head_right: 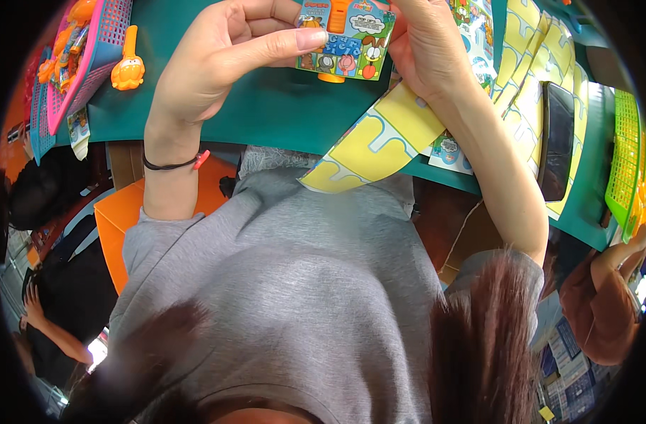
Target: The recorder is assembling and packaging small orange toys into plastic bags with cardboard backing strips.
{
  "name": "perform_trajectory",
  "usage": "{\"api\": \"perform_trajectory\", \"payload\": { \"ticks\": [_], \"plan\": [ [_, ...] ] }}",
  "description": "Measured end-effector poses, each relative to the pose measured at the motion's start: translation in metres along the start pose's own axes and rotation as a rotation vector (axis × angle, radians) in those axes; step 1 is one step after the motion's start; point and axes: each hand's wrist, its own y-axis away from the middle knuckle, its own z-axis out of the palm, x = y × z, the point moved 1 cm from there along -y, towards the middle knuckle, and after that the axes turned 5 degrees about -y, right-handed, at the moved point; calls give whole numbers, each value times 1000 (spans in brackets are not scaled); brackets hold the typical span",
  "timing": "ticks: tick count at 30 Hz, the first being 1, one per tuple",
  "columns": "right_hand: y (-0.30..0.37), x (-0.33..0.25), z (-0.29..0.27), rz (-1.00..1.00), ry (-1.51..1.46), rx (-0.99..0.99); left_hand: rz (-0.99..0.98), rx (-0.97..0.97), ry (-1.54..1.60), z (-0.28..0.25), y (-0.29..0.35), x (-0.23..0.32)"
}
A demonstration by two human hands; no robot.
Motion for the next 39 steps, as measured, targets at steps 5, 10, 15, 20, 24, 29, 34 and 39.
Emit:
{"api": "perform_trajectory", "payload": {
  "ticks": [5,10,15,20,24,29,34,39],
  "plan": [
    [0,2,-2,-9,-12,-7,20,9,6,1,0,-3],
    [0,1,-3,2,-3,-1,5,49,-31,1,-1,-5],
    [-2,1,-5,-10,-12,-4,7,81,-61,1,-2,-4],
    [-2,2,-5,-26,-19,-9,-9,91,-87,4,-1,-1],
    [-2,4,-7,-28,-74,8,3,51,-22,5,-2,-7],
    [-3,5,-7,-25,-42,10,728,-100,-322,-1,-5,-20],
    [-29,27,-30,-126,-321,-320,40,171,-175,14,-4,-10],
    [-3,4,-3,-34,18,-13,218,292,-139,8,-1,-19]
  ]
}}
